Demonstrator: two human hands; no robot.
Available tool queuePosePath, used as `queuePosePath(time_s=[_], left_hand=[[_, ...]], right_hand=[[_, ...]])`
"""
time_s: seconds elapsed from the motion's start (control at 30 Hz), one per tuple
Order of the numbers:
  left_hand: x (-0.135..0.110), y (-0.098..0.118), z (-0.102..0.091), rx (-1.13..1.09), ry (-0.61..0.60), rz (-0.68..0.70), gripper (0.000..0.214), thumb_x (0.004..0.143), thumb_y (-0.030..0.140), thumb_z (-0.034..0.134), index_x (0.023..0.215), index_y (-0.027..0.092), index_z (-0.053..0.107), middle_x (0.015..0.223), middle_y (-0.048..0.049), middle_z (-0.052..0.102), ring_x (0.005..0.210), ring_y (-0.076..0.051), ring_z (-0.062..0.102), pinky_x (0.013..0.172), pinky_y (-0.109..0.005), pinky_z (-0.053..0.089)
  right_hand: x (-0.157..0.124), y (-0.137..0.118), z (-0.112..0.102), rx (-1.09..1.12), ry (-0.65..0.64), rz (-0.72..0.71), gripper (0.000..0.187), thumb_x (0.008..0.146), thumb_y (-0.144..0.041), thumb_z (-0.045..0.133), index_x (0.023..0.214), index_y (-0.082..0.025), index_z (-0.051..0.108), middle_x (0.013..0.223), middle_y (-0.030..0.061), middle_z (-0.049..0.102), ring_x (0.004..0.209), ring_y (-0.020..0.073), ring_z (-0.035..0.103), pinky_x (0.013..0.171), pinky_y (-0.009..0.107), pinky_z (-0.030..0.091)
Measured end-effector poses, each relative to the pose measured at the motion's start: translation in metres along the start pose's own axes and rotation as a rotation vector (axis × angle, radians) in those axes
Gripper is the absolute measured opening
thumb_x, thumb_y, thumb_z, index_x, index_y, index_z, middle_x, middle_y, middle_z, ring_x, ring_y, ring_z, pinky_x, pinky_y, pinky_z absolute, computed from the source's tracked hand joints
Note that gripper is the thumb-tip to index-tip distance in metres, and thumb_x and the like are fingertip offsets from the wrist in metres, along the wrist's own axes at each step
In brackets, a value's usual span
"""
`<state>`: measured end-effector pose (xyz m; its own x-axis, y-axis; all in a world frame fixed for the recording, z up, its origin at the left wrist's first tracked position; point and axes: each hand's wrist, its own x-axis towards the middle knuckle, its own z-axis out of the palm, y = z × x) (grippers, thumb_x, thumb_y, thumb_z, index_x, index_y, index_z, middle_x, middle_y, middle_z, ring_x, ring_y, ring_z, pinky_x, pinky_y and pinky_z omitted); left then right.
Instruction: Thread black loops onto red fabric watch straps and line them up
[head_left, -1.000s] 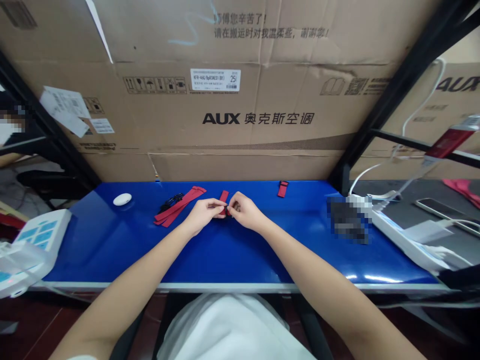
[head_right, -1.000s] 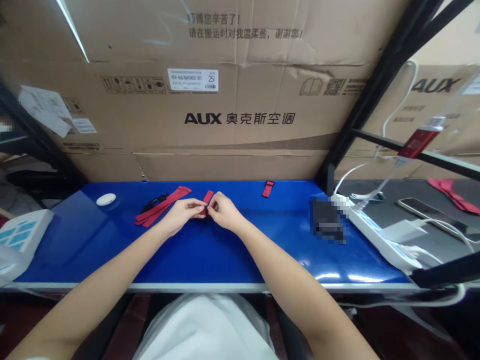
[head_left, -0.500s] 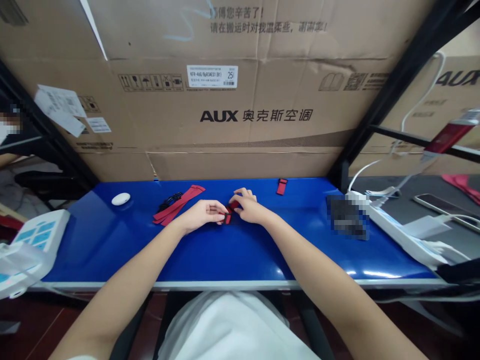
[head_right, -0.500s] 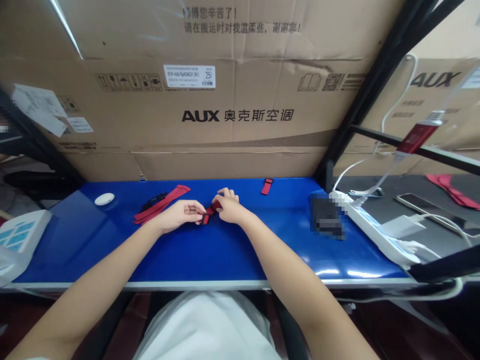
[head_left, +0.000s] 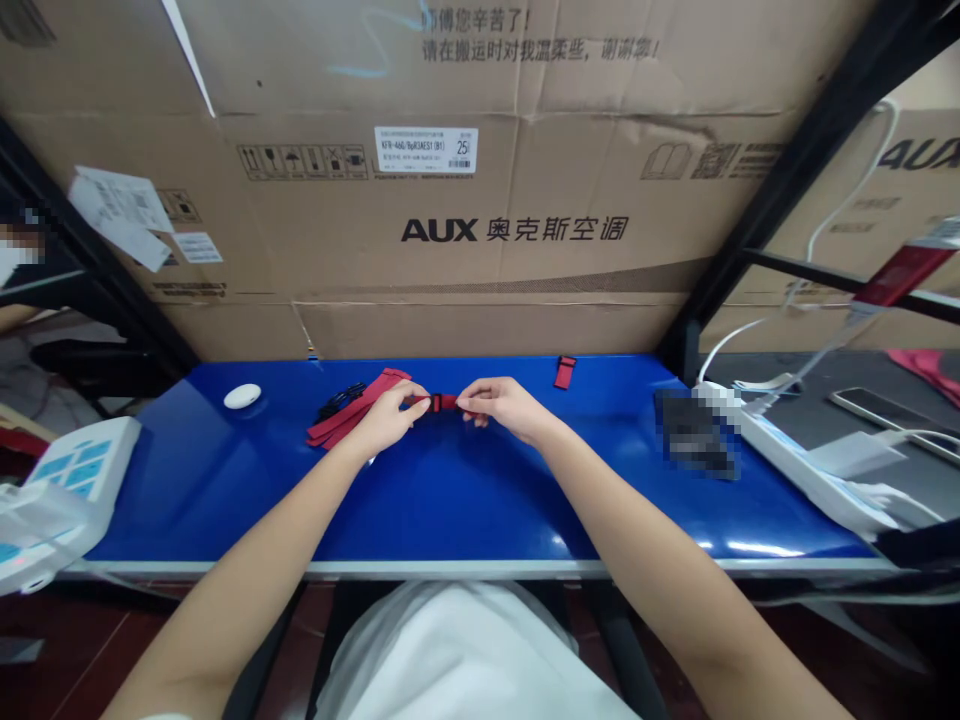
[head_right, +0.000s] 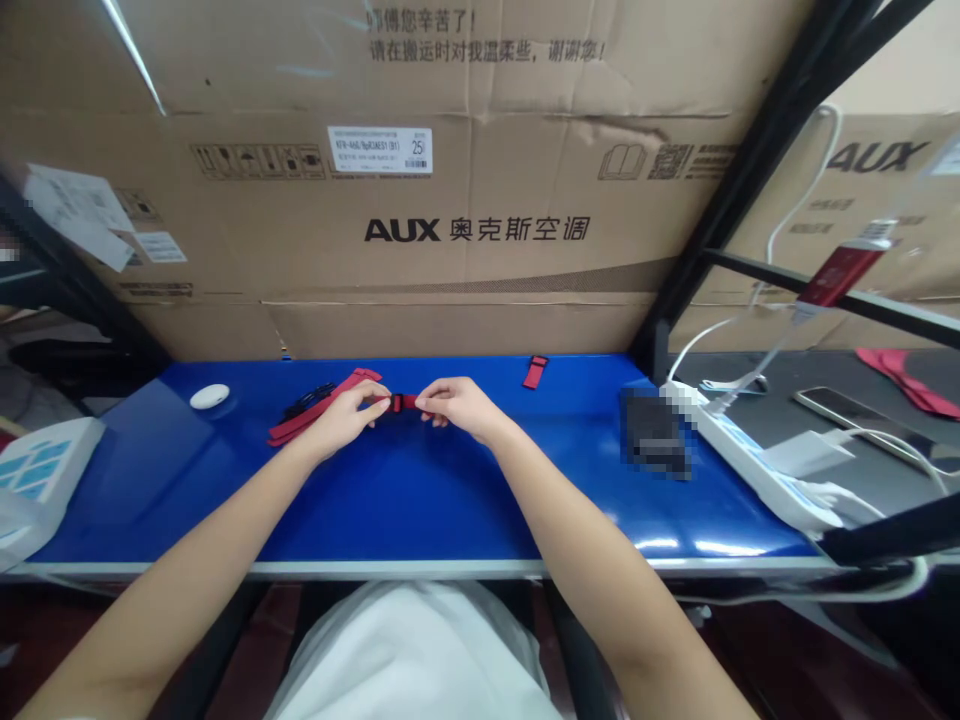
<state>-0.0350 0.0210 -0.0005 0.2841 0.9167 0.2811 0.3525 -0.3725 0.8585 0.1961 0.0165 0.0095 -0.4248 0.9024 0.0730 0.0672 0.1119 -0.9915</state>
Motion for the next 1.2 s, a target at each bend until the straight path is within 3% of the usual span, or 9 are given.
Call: queuePosePath(time_s=[0.07,0.13,0.23,0.3,0.4,0.57,0.73,0.97,1.2], left_hand=[[-0.002,0.009,0.007,-0.178,-0.047,-0.034,0.027,0.081,0.044,0.063,0.085,0.018,0.061,0.104,-0.0068,0.065,0.074,-0.015,0.059,0.056,-0.025,0.045],[-0.004,0.015,0.012,-0.315,-0.076,-0.084,0.029,0.083,0.046,0.061,0.085,0.018,0.054,0.092,-0.0047,0.067,0.066,-0.013,0.060,0.052,-0.024,0.043],[-0.006,0.017,0.016,-0.389,-0.081,-0.134,0.033,0.085,0.050,0.059,0.083,0.020,0.045,0.064,0.0025,0.058,0.054,-0.013,0.059,0.048,-0.023,0.041],[-0.006,0.016,0.017,-0.386,-0.079,-0.132,0.036,0.085,0.053,0.059,0.082,0.021,0.043,0.061,0.0042,0.054,0.052,-0.012,0.058,0.048,-0.023,0.042],[-0.007,0.015,0.019,-0.340,-0.088,-0.094,0.038,0.084,0.055,0.060,0.083,0.021,0.043,0.063,0.0048,0.053,0.051,-0.011,0.057,0.049,-0.022,0.043],[-0.007,0.014,0.024,-0.272,-0.125,-0.002,0.035,0.086,0.053,0.058,0.095,0.021,0.046,0.070,0.0052,0.052,0.053,-0.009,0.055,0.050,-0.022,0.043],[-0.008,0.013,0.026,-0.239,-0.134,0.001,0.033,0.089,0.052,0.055,0.097,0.020,0.050,0.075,0.0030,0.053,0.058,-0.009,0.056,0.052,-0.022,0.044],[-0.010,0.017,0.026,-0.282,-0.161,0.006,0.034,0.088,0.051,0.058,0.094,0.018,0.051,0.078,0.0007,0.058,0.061,-0.010,0.058,0.057,-0.024,0.048],[-0.010,0.014,0.026,-0.337,-0.155,-0.014,0.036,0.083,0.050,0.066,0.090,0.017,0.052,0.084,-0.0023,0.063,0.068,-0.012,0.062,0.064,-0.027,0.051]], right_hand=[[-0.004,-0.006,0.003,0.151,-0.198,0.000,0.034,0.070,-0.033,0.077,0.096,-0.013,0.068,0.087,0.0092,0.071,0.069,0.0159,0.064,0.065,0.029,0.049],[-0.006,-0.007,0.004,0.172,-0.272,-0.020,0.036,0.069,-0.035,0.078,0.096,-0.013,0.068,0.087,0.0087,0.072,0.069,0.0153,0.064,0.066,0.029,0.049],[-0.005,-0.004,0.005,0.007,-0.172,-0.051,0.029,0.074,-0.042,0.072,0.077,-0.014,0.065,0.066,0.0018,0.065,0.050,0.0095,0.053,0.052,0.024,0.041],[-0.004,-0.002,0.006,-0.082,-0.122,-0.042,0.030,0.077,-0.044,0.068,0.070,-0.016,0.061,0.056,-0.0022,0.058,0.044,0.0076,0.044,0.047,0.023,0.033],[-0.003,-0.002,0.009,-0.085,-0.122,-0.018,0.029,0.078,-0.043,0.066,0.068,-0.017,0.058,0.050,-0.0049,0.050,0.043,0.0076,0.039,0.045,0.023,0.028],[-0.003,-0.002,0.009,0.051,-0.157,-0.040,0.018,0.074,-0.034,0.065,0.069,-0.018,0.059,0.052,-0.0051,0.048,0.046,0.0092,0.040,0.048,0.024,0.030],[-0.002,0.001,0.008,0.181,-0.152,-0.044,0.009,0.070,-0.025,0.064,0.069,-0.018,0.059,0.052,-0.0057,0.044,0.047,0.0095,0.038,0.050,0.025,0.032],[-0.004,-0.001,0.011,0.104,-0.172,-0.039,0.015,0.072,-0.030,0.066,0.068,-0.018,0.058,0.056,-0.0045,0.047,0.049,0.0094,0.041,0.049,0.024,0.028],[0.002,0.007,0.024,0.032,-0.043,-0.092,0.022,0.075,-0.038,0.064,0.068,-0.019,0.056,0.057,-0.0032,0.055,0.046,0.0088,0.039,0.047,0.024,0.027]])
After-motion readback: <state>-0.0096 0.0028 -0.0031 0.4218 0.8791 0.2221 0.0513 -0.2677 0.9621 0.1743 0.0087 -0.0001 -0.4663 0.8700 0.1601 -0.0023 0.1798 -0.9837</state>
